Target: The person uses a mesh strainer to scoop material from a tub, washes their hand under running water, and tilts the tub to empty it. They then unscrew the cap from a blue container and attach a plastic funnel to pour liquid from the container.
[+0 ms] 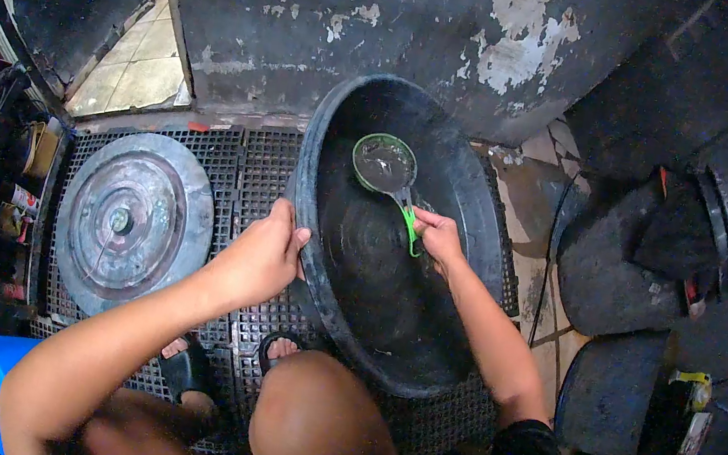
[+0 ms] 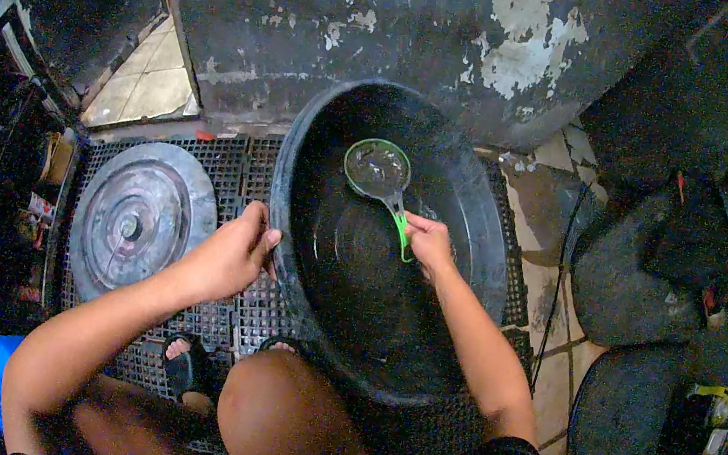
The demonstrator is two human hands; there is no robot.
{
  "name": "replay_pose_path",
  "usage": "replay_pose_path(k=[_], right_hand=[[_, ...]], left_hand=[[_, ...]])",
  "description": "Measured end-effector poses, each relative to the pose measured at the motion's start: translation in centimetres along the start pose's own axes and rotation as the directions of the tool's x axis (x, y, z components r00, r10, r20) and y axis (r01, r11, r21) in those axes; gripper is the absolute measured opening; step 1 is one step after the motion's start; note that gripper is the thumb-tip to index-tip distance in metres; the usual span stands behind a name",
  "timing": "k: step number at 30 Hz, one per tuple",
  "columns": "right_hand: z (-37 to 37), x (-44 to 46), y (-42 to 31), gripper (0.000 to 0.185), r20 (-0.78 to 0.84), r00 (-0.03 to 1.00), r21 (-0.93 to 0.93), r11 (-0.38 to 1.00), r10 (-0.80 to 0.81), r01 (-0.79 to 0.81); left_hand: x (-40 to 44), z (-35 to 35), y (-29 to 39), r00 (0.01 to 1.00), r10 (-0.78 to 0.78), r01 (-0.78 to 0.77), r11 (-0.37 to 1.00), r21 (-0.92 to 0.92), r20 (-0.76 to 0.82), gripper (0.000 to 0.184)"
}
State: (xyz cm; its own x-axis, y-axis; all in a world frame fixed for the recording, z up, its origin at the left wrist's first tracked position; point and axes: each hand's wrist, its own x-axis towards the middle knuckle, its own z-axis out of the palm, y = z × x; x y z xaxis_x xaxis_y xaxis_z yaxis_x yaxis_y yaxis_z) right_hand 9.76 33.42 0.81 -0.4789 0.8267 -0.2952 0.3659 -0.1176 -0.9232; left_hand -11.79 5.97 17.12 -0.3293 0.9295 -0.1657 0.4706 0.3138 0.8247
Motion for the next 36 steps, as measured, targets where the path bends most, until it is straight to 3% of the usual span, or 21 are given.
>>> replay_pose_path(k=[3,6,8,16,17,18,20,23,24,26,29,36], right_hand=[[-0.4,-0.5,0.1,0.03,-0.011,1.0,-0.055,0.998,0.006,-0.007],[-0.4,-1.4,-0.2,0.031,-0.035,0.999,-0.103,0.995,-0.003,-0.001],[-0.2,-2.2,-0.4,0.032,0.032,0.999,-0.121,0.993,-0.004,0.008],[1.8,-5.3,-1.5,0.031,0.061,0.998,-0.204,0.979,0.028,-0.015],[1.5,-4.3,1.2,0.032,0.108,0.993,-0.167,0.986,0.041,-0.023],[1.8,-5.2,0.6,0.034,0.113,0.994,-0.23,0.973,-0.001,0.027],[2.2,-5.9,0.6,0.035,0.112,0.993,-0.153,0.988,0.043,-0.025],[2.3,-6.9,0.5,0.033,0.2,0.978,-0.255,0.967,0.052,0.0],[2.5,-7.2,0.1,0.033,0.229,0.97,-0.205,0.978,0.078,-0.03],[2.6,-6.7,0.9,0.033,0.184,0.981,-0.225,0.974,0.054,-0.011],[2.4,-6.6,1.3,0.033,0.234,0.968,-0.239,0.97,0.091,-0.034],[1.8,-7.3,-0.8,0.033,0.189,0.981,-0.248,0.969,0.04,0.008]], left_hand=[[0.2,-0.2,-0.2,0.998,-0.047,0.05,0.996,-0.069,0.041,0.024],[0.2,0.0,-0.7,0.997,-0.058,0.059,0.998,-0.026,0.042,0.024],[0.0,0.5,-1.6,1.0,-0.022,0.022,0.995,0.101,-0.005,0.024],[-0.3,0.4,-1.0,1.0,-0.012,0.012,0.999,0.047,0.002,0.025],[-0.1,0.5,-1.1,1.0,0.002,-0.002,0.999,0.052,-0.011,0.025],[0.0,0.5,-1.3,1.0,0.007,-0.007,0.999,0.052,-0.009,0.025],[0.2,0.8,-1.5,0.999,-0.042,0.042,0.999,-0.009,-0.006,0.024],[0.3,0.6,-1.7,1.0,-0.019,0.019,1.0,0.022,-0.011,0.026],[0.2,0.5,-1.6,1.0,-0.026,0.026,0.999,0.037,-0.006,0.028],[0.2,0.4,-1.3,0.999,-0.047,0.047,0.999,-0.013,0.009,0.028],[0.5,0.3,-2.3,0.999,-0.008,0.011,0.995,0.104,-0.035,0.029],[0.6,-0.3,-3.1,0.998,0.028,-0.016,0.984,0.179,-0.065,0.029]])
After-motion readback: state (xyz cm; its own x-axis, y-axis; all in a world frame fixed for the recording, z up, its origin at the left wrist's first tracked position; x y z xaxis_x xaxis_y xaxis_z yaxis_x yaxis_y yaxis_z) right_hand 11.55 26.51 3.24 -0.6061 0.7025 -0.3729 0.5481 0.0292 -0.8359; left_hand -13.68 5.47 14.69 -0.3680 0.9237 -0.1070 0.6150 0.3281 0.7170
